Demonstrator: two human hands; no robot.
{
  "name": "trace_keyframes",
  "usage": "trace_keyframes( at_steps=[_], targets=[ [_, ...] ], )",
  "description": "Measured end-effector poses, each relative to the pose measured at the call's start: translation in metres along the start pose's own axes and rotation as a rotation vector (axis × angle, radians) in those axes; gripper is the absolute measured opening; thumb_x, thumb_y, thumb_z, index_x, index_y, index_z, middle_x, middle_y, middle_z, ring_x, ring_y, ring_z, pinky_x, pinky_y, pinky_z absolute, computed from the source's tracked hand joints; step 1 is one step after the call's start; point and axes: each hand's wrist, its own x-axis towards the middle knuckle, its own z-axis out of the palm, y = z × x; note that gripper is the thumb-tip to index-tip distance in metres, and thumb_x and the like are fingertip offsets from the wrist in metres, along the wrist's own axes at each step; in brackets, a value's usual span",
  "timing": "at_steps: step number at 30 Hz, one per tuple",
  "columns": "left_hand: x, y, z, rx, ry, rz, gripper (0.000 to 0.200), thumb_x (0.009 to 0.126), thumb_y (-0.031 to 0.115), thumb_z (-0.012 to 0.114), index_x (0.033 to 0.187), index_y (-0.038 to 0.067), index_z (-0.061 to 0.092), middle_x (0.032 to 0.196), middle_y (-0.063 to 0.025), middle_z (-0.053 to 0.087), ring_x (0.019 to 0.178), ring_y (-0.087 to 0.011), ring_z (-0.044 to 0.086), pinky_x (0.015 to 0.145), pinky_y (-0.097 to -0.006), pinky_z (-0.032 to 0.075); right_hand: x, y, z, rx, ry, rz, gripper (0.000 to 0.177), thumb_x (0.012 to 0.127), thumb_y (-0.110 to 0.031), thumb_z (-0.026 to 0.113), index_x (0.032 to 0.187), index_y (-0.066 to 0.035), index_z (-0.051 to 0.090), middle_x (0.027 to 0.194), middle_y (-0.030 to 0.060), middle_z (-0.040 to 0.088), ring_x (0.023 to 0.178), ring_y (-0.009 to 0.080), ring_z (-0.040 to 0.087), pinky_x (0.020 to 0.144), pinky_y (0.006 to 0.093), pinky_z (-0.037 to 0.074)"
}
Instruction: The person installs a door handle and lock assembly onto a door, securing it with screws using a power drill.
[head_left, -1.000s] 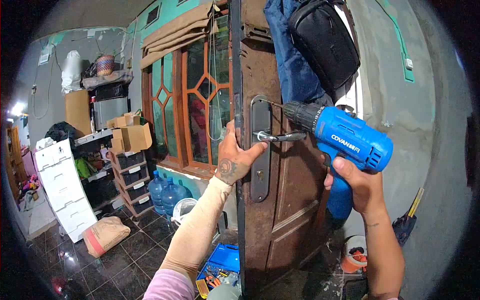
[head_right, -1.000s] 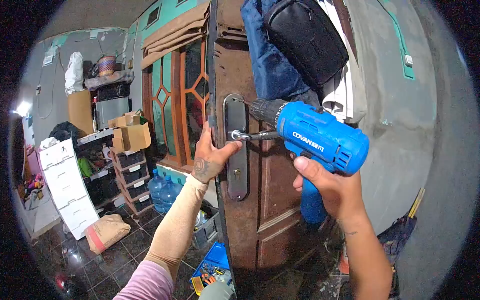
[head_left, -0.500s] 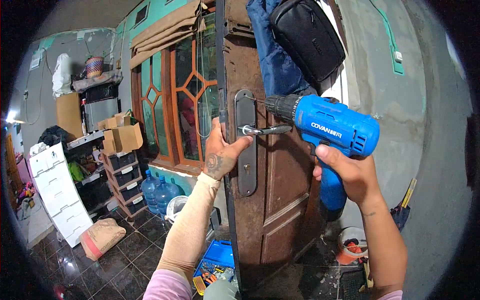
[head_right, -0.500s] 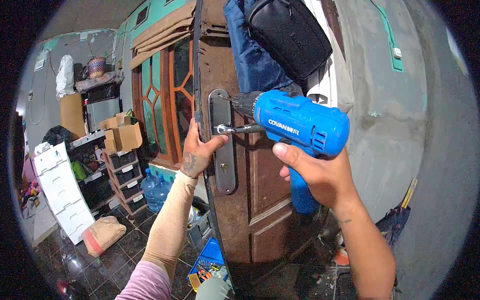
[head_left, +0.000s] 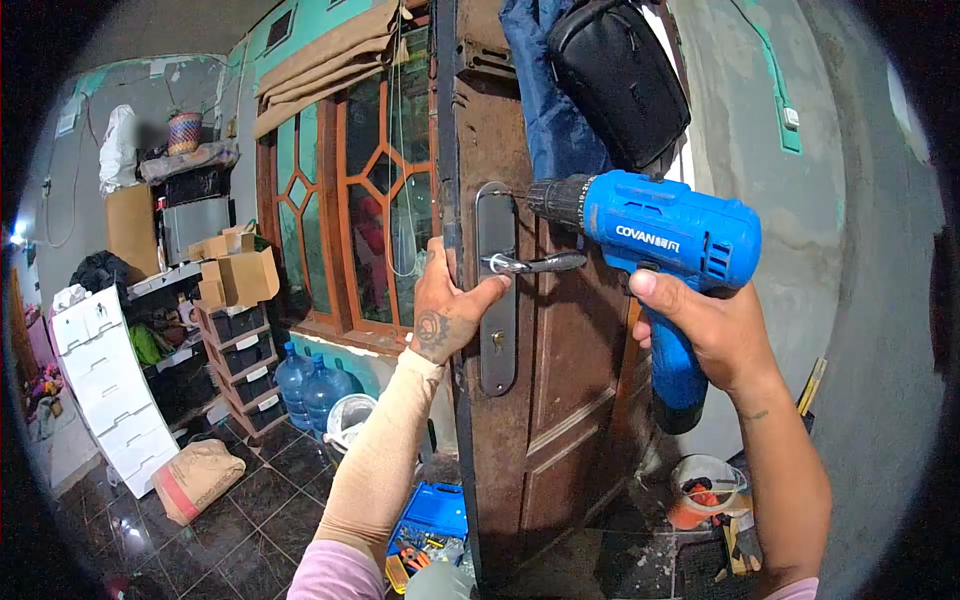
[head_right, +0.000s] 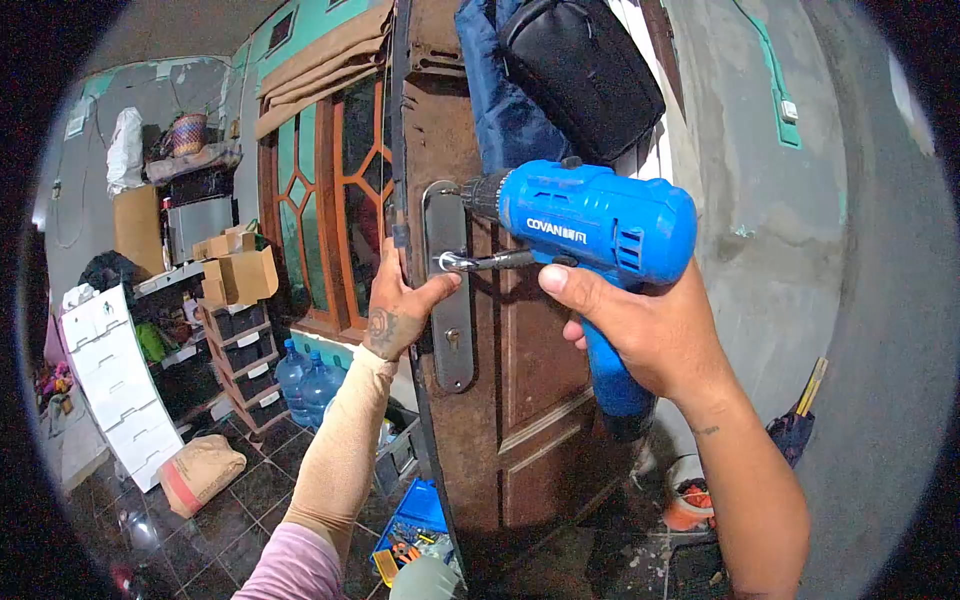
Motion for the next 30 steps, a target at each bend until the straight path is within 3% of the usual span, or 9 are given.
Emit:
trace_keyframes(
  at_steps=[2,8,17,20,23,26,30],
  targets=[
    [0.001,0.005,-0.003,-0.077,-0.100,-0.068,0.059,0.078,0.011,0.076,0.125,-0.006,0.045,0.111,-0.0128,0.061,0.098,-0.0168,0.062,0.085,-0.0301,0.053,0.000,-0.001,0.001,-0.008,0.004,0.014,0.038,0.082,-0.025,0.079,0.106,-0.001,0.062,0.082,0.0049,0.063,0.062,0.0140,0.064,0.056,0.0272,0.055],
    [0.003,-0.014,-0.001,0.044,-0.040,0.031,0.053,0.077,0.010,0.076,0.121,-0.003,0.048,0.110,-0.0112,0.061,0.096,-0.0169,0.063,0.083,-0.0299,0.053,-0.004,-0.009,0.001,-0.035,0.021,0.029,0.039,0.081,-0.025,0.080,0.106,-0.002,0.062,0.082,0.0045,0.063,0.062,0.0137,0.063,0.055,0.0268,0.054],
    [-0.003,0.013,-0.001,-0.052,-0.073,-0.058,0.043,0.075,0.011,0.076,0.112,0.000,0.055,0.108,-0.0088,0.060,0.099,-0.0171,0.060,0.087,-0.0318,0.050,-0.005,-0.014,-0.001,-0.052,0.012,0.028,0.033,0.082,-0.025,0.080,0.105,-0.005,0.066,0.080,0.0019,0.066,0.059,0.0091,0.060,0.053,0.0245,0.051],
    [-0.002,0.012,0.000,-0.026,-0.051,0.000,0.050,0.074,0.018,0.079,0.107,0.001,0.045,0.098,-0.0147,0.066,0.085,-0.0219,0.066,0.076,-0.0318,0.052,-0.004,-0.017,-0.001,-0.088,-0.014,0.021,0.035,0.082,-0.025,0.080,0.104,-0.003,0.063,0.078,0.0027,0.064,0.059,0.0109,0.061,0.054,0.0257,0.052],
    [-0.002,0.012,-0.002,-0.002,-0.094,-0.055,0.047,0.075,0.011,0.077,0.115,0.001,0.053,0.106,-0.0088,0.061,0.097,-0.0163,0.061,0.084,-0.0311,0.051,-0.005,-0.023,-0.001,-0.122,-0.029,0.032,0.036,0.082,-0.026,0.079,0.103,-0.003,0.061,0.077,0.0028,0.063,0.059,0.0114,0.061,0.054,0.0261,0.052],
    [-0.003,0.009,0.001,-0.109,-0.098,-0.072,0.048,0.076,0.010,0.076,0.116,0.001,0.051,0.104,-0.0090,0.063,0.092,-0.0154,0.063,0.081,-0.0298,0.053,-0.005,-0.026,-0.003,-0.105,-0.047,0.024,0.036,0.083,-0.026,0.079,0.104,-0.003,0.062,0.077,0.0027,0.063,0.059,0.0110,0.062,0.054,0.0258,0.052],
    [-0.002,0.004,0.002,-0.037,-0.051,-0.007,0.049,0.074,0.019,0.079,0.104,0.000,0.045,0.087,-0.0122,0.064,0.076,-0.0194,0.062,0.070,-0.0323,0.050,-0.006,-0.027,-0.005,-0.088,-0.061,0.023,0.030,0.085,-0.025,0.077,0.105,-0.005,0.066,0.077,-0.0003,0.064,0.058,0.0080,0.059,0.053,0.0240,0.051]
  ],
)
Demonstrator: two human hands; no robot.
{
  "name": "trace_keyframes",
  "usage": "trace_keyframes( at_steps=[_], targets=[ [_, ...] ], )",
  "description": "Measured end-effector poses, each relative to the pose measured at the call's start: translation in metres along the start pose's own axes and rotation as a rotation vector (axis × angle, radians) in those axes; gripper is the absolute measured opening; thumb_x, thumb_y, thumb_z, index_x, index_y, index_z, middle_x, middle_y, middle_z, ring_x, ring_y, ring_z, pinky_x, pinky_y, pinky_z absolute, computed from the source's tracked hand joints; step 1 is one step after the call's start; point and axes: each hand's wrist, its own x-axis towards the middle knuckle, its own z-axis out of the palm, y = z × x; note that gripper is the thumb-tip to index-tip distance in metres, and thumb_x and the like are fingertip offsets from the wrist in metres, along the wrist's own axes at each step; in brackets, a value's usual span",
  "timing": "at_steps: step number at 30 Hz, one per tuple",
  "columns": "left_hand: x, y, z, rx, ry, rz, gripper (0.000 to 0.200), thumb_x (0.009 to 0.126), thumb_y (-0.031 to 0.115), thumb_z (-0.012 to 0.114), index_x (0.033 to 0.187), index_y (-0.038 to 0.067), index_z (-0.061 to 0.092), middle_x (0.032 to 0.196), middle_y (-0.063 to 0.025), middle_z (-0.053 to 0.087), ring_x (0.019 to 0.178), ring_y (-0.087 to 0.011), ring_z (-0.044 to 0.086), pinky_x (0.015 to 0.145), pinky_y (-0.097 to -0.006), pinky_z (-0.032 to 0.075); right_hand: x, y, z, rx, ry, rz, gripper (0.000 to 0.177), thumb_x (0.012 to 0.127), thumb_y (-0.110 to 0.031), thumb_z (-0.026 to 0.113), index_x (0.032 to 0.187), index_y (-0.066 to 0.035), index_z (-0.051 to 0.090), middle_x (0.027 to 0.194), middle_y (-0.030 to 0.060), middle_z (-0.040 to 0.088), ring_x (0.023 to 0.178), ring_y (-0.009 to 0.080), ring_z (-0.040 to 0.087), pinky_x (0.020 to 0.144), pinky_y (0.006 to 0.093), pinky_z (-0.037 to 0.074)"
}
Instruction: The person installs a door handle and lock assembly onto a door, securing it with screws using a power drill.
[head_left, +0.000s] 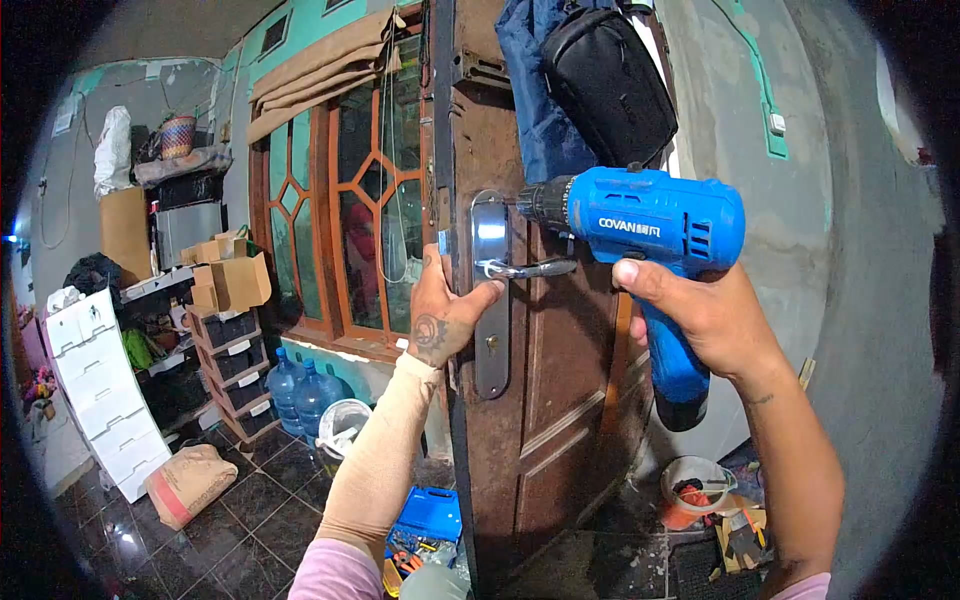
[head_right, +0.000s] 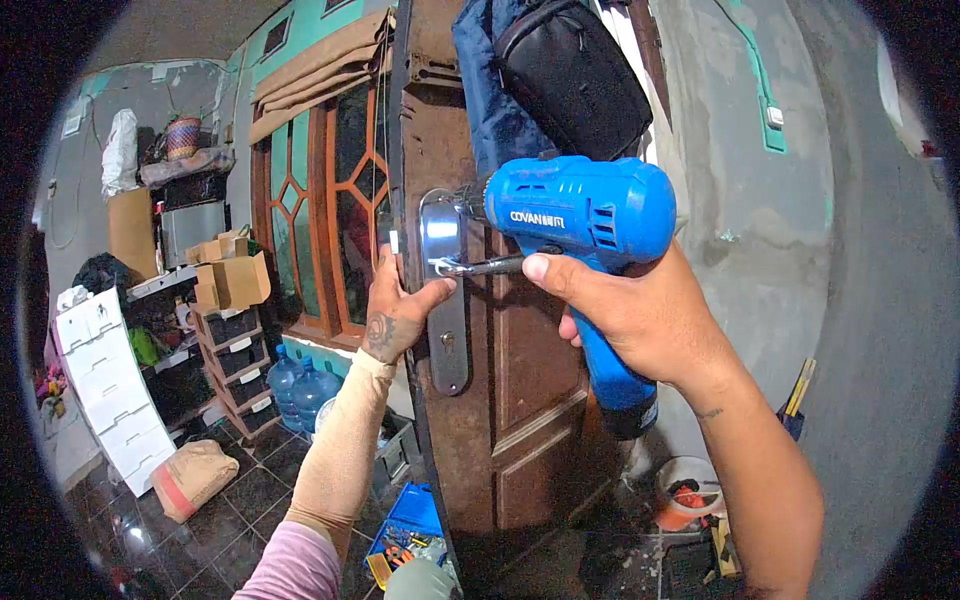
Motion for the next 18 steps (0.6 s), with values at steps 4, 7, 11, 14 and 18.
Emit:
trace_keyframes(
  at_steps=[4,7,11,14,18],
  targets=[
    [-0.002,0.007,-0.002,0.045,-0.007,-0.020,0.046,0.075,0.014,0.077,0.109,0.001,0.049,0.094,-0.0099,0.065,0.083,-0.0164,0.063,0.075,-0.0299,0.052,0.001,0.001,-0.001,0.001,0.009,-0.014,0.032,0.085,-0.025,0.077,0.105,-0.004,0.065,0.079,0.0015,0.064,0.059,0.0092,0.061,0.053,0.0250,0.052],
    [-0.003,0.014,-0.002,0.048,-0.017,-0.037,0.045,0.075,0.012,0.077,0.111,0.001,0.051,0.097,-0.0083,0.065,0.087,-0.0143,0.063,0.077,-0.0285,0.053,0.002,0.005,-0.004,0.023,0.002,-0.011,0.034,0.085,-0.025,0.078,0.105,-0.003,0.063,0.081,0.0031,0.065,0.059,0.0103,0.062,0.053,0.0256,0.053],
    [-0.001,0.002,0.000,0.023,0.002,-0.046,0.045,0.075,0.012,0.077,0.111,0.001,0.052,0.099,-0.0088,0.065,0.087,-0.0144,0.063,0.077,-0.0283,0.053,0.000,0.002,-0.001,0.059,0.024,-0.009,0.031,0.085,-0.024,0.078,0.106,-0.004,0.066,0.079,0.0007,0.065,0.059,0.0082,0.060,0.052,0.0234,0.051],
    [-0.001,0.001,0.002,-0.021,0.021,-0.020,0.044,0.075,0.012,0.076,0.111,0.000,0.054,0.103,-0.0096,0.064,0.087,-0.0146,0.063,0.076,-0.0279,0.053,0.002,0.004,-0.002,0.060,0.017,-0.020,0.031,0.085,-0.023,0.078,0.105,-0.004,0.066,0.080,0.0011,0.065,0.059,0.0084,0.060,0.052,0.0234,0.051],
    [-0.002,0.009,0.000,0.026,0.020,-0.044,0.045,0.074,0.015,0.078,0.107,0.000,0.051,0.097,-0.0095,0.062,0.083,-0.0158,0.061,0.074,-0.0292,0.051,0.005,0.009,-0.004,0.054,-0.011,-0.004,0.029,0.085,-0.023,0.078,0.104,-0.005,0.066,0.079,0.0011,0.065,0.059,0.0085,0.060,0.052,0.0240,0.050]
  ],
)
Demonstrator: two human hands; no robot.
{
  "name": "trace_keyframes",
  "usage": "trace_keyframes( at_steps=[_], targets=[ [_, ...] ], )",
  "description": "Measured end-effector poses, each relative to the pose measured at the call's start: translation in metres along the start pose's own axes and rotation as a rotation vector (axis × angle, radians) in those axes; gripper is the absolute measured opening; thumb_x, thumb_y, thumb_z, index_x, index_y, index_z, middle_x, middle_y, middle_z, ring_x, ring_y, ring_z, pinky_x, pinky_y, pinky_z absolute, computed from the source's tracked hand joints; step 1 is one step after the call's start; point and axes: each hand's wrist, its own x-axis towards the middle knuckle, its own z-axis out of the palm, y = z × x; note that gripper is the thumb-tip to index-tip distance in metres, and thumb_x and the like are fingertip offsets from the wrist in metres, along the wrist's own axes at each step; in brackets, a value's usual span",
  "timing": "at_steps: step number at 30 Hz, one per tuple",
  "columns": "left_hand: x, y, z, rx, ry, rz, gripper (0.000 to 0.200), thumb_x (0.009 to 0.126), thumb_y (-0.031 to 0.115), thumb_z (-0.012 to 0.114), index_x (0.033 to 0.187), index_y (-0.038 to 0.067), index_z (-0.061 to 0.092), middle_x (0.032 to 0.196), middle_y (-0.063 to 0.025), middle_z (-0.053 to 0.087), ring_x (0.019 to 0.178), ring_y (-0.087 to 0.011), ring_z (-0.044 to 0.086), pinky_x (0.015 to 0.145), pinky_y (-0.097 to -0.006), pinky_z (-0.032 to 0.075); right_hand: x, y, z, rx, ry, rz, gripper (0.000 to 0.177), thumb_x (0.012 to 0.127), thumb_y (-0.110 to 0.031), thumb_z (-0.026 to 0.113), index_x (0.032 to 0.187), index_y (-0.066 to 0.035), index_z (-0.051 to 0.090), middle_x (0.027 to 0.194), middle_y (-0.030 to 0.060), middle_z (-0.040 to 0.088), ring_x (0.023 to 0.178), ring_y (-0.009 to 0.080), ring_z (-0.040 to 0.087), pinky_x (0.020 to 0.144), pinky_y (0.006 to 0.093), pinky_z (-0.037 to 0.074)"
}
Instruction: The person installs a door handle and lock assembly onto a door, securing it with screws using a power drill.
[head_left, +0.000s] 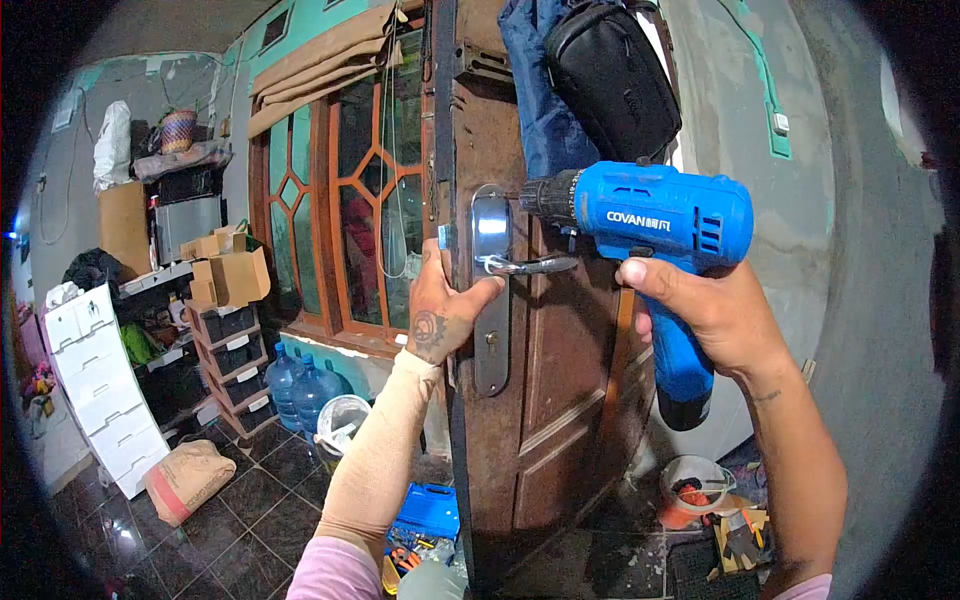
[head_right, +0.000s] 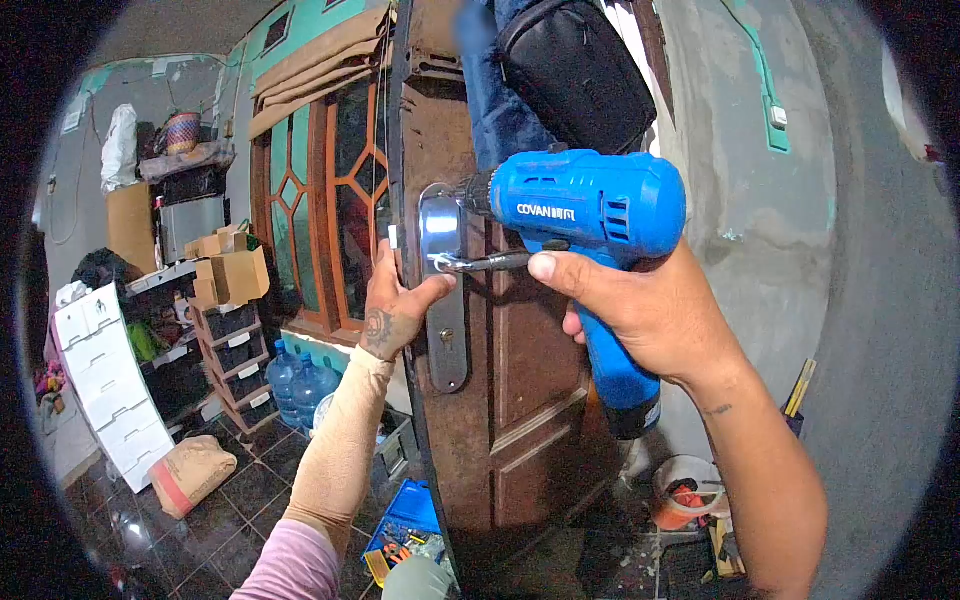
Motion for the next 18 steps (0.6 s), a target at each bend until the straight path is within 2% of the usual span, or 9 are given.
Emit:
trace_keyframes(
  at_steps=[2,6,9,18],
  targets=[
    [0.000,0.001,0.001,0.070,0.032,0.080,0.047,0.073,0.018,0.080,0.099,0.000,0.045,0.081,-0.0088,0.061,0.071,-0.0155,0.058,0.065,-0.0299,0.049,0.000,-0.001,0.001,-0.010,0.012,-0.005,0.028,0.085,-0.023,0.078,0.104,-0.005,0.066,0.078,0.0006,0.065,0.058,0.0086,0.060,0.052,0.0241,0.050],
    [0.000,-0.001,0.002,0.046,0.015,0.077,0.045,0.074,0.018,0.079,0.098,0.001,0.045,0.081,-0.0088,0.063,0.071,-0.0159,0.061,0.067,-0.0298,0.050,0.001,-0.001,-0.001,-0.009,0.023,0.002,0.027,0.085,-0.023,0.077,0.103,-0.005,0.067,0.075,-0.0002,0.064,0.056,0.0089,0.060,0.051,0.0241,0.050],
    [0.001,-0.004,0.003,-0.014,0.003,0.054,0.045,0.074,0.017,0.079,0.099,0.002,0.045,0.083,-0.0092,0.064,0.073,-0.0171,0.063,0.070,-0.0305,0.051,0.002,-0.002,-0.003,-0.018,0.017,0.021,0.034,0.083,-0.023,0.078,0.105,-0.001,0.063,0.083,0.0052,0.066,0.057,0.0116,0.062,0.051,0.0263,0.052],
    [0.003,-0.014,0.004,-0.054,0.002,0.062,0.046,0.074,0.018,0.079,0.102,0.001,0.047,0.088,-0.0115,0.066,0.079,-0.0198,0.065,0.076,-0.0329,0.051,0.004,-0.003,-0.003,-0.027,0.019,0.028,0.033,0.083,-0.025,0.077,0.101,-0.001,0.063,0.081,0.0048,0.065,0.056,0.0117,0.062,0.051,0.0260,0.052]
  ],
)
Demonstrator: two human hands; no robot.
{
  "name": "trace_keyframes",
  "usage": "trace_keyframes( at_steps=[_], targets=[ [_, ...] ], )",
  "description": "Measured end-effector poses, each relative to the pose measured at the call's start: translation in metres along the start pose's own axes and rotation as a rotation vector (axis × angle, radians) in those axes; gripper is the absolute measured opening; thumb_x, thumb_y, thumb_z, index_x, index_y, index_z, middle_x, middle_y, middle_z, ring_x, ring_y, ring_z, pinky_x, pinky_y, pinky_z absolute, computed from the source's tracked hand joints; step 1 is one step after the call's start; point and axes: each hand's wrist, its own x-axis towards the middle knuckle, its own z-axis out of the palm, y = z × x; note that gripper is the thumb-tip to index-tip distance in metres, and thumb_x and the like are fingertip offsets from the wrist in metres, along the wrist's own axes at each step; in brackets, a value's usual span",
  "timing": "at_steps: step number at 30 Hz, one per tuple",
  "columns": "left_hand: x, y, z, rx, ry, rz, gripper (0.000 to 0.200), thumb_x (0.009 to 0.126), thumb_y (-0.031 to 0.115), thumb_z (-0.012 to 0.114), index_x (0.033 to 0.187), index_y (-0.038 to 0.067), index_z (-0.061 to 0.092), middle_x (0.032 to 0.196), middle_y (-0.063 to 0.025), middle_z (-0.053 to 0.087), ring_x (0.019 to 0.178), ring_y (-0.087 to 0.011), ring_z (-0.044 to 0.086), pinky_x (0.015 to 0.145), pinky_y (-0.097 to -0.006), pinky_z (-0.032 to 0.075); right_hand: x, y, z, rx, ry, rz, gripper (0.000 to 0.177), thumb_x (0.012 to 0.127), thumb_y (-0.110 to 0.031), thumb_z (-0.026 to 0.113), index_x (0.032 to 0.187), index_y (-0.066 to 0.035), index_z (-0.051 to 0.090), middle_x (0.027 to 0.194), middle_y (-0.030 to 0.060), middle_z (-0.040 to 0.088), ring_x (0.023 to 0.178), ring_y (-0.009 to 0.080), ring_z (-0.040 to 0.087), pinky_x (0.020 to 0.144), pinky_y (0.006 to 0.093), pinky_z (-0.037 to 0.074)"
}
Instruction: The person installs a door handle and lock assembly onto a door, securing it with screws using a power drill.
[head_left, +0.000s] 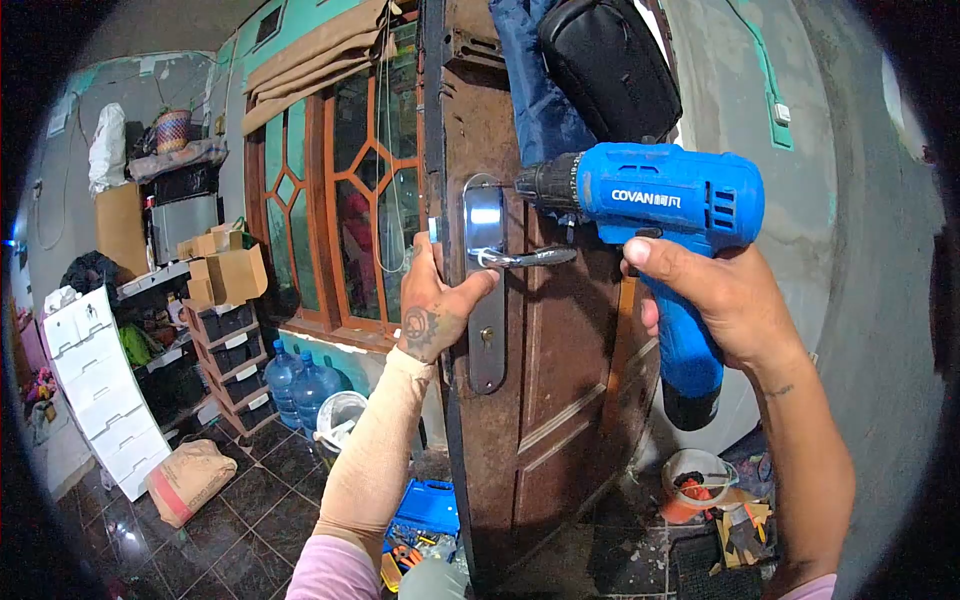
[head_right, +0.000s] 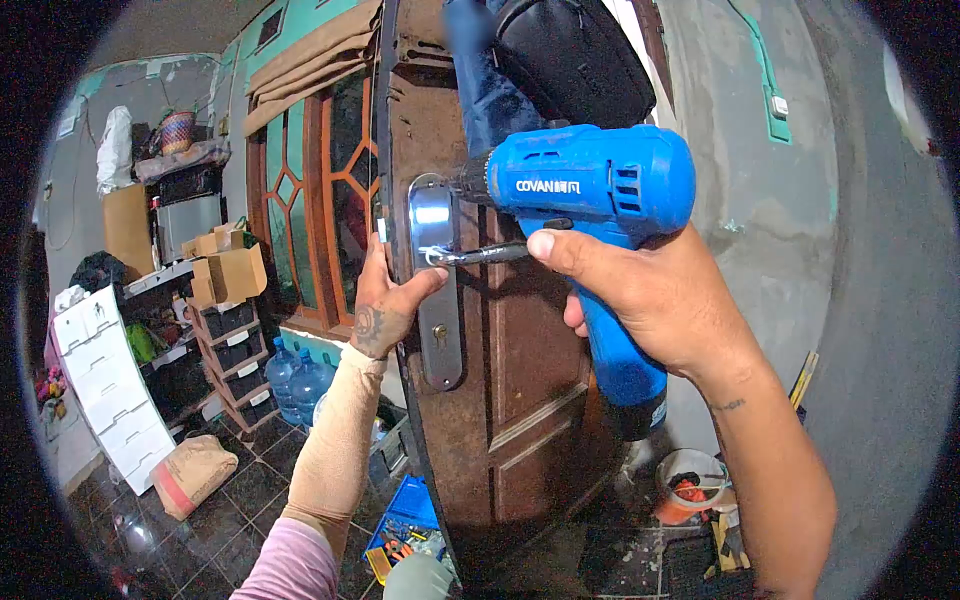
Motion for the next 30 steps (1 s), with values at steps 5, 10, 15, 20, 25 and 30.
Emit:
trace_keyframes(
  at_steps=[5,10,15,20,25,30],
  targets=[
    [0.001,-0.001,0.000,0.001,-0.018,-0.019,0.047,0.074,0.019,0.079,0.103,0.001,0.047,0.094,-0.0136,0.065,0.082,-0.0228,0.065,0.077,-0.0339,0.051,-0.001,-0.001,0.001,-0.013,0.012,0.003,0.034,0.083,-0.025,0.077,0.103,-0.001,0.063,0.082,0.0050,0.065,0.056,0.0119,0.062,0.051,0.0259,0.052],
    [-0.001,0.003,0.000,0.063,0.017,0.043,0.047,0.074,0.019,0.079,0.104,0.001,0.047,0.094,-0.0137,0.065,0.080,-0.0230,0.065,0.076,-0.0337,0.051,-0.002,-0.003,0.000,-0.001,0.015,0.031,0.036,0.083,-0.026,0.077,0.104,-0.001,0.062,0.083,0.0054,0.065,0.057,0.0118,0.062,0.051,0.0258,0.052],
    [-0.001,0.005,0.000,-0.002,-0.002,-0.026,0.046,0.074,0.019,0.079,0.103,0.001,0.049,0.092,-0.0134,0.065,0.080,-0.0224,0.065,0.076,-0.0331,0.051,-0.002,-0.004,0.001,-0.071,0.001,0.016,0.038,0.083,-0.028,0.077,0.105,-0.001,0.062,0.083,0.0049,0.064,0.057,0.0115,0.062,0.052,0.0259,0.052],
    [0.003,-0.016,0.002,0.095,0.062,0.061,0.046,0.073,0.019,0.079,0.102,0.001,0.049,0.090,-0.0123,0.064,0.079,-0.0210,0.063,0.075,-0.0326,0.051,-0.003,-0.006,0.002,-0.060,0.016,0.044,0.037,0.083,-0.028,0.077,0.105,-0.002,0.062,0.083,0.0039,0.063,0.057,0.0112,0.061,0.052,0.0254,0.051],
    [0.000,-0.001,-0.001,0.057,0.011,-0.005,0.048,0.072,0.021,0.080,0.103,0.000,0.049,0.089,-0.0128,0.064,0.079,-0.0218,0.063,0.075,-0.0331,0.050,-0.001,-0.006,0.003,-0.067,0.012,0.039,0.036,0.083,-0.027,0.077,0.104,-0.002,0.062,0.083,0.0035,0.063,0.057,0.0112,0.061,0.051,0.0253,0.051],
    [0.001,-0.003,0.001,0.067,0.039,0.060,0.049,0.072,0.021,0.080,0.104,0.000,0.049,0.089,-0.0123,0.064,0.078,-0.0224,0.062,0.076,-0.0337,0.050,-0.002,-0.005,0.004,-0.069,0.022,0.013,0.036,0.083,-0.027,0.077,0.104,-0.002,0.062,0.083,0.0036,0.063,0.057,0.0113,0.061,0.051,0.0254,0.051]
  ],
)
